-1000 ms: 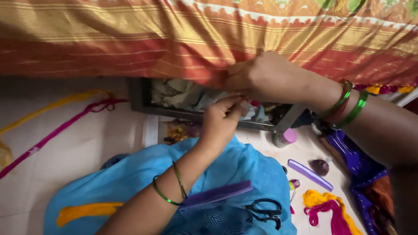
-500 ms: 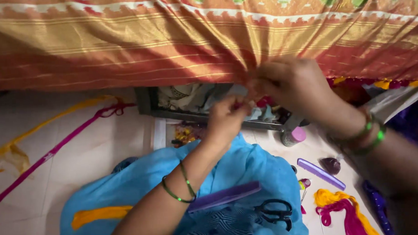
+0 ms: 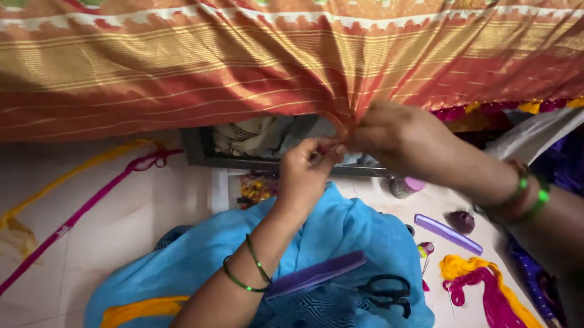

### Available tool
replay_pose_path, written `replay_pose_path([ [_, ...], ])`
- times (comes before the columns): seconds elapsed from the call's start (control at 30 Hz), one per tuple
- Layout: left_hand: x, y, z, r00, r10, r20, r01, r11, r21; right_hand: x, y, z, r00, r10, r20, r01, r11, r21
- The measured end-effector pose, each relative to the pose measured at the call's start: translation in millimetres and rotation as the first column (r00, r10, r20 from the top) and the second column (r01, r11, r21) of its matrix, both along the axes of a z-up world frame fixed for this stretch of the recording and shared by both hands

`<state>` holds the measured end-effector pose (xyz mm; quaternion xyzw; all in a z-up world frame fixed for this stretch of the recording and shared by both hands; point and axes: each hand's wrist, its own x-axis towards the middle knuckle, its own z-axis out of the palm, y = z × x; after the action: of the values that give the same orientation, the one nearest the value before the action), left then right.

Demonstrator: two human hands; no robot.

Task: The person is seen attaching decorative tassels and ribbons to a fabric garment, likely a saree.

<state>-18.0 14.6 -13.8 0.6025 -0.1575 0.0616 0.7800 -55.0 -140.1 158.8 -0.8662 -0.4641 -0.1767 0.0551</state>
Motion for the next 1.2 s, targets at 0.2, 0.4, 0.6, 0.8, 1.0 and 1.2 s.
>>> replay_pose_path([
  [0.2, -13, 20, 45, 0.821, 0.242, 0.517, -0.436, 0.851, 0.293, 33, 35, 3, 0.983, -0.177, 0.055, 0.185, 0.954, -0.234],
  [0.4, -23, 22, 64, 0.617, 0.188, 0.764, -0.608, 0.730, 0.311, 28, 30, 6, 0.988, -0.141, 0.066, 0.147, 0.984, -0.097],
  [0.6, 13, -13, -19, 0.930, -0.333, -0.158, 0.287, 0.924, -0.254, -7, 6, -18, 0.922, -0.314, -0.228, 0.362, 0.906, 0.219],
  [0.8, 4, -3, -13, 0.929, -0.319, -0.189, 0.249, 0.914, -0.321, -6, -34, -37, 0.944, -0.258, -0.208, 0.297, 0.937, 0.185],
  [1.0, -3, 17, 23, 0.990, 0.032, 0.138, -0.056, 0.984, 0.171, -10, 5, 3, 1.000, -0.023, 0.010, 0.023, 0.999, -0.047],
  [1.2, -3, 19, 30, 0.923, 0.147, 0.357, -0.245, 0.937, 0.248, 25, 33, 4, 0.983, -0.118, 0.141, 0.147, 0.965, -0.218],
])
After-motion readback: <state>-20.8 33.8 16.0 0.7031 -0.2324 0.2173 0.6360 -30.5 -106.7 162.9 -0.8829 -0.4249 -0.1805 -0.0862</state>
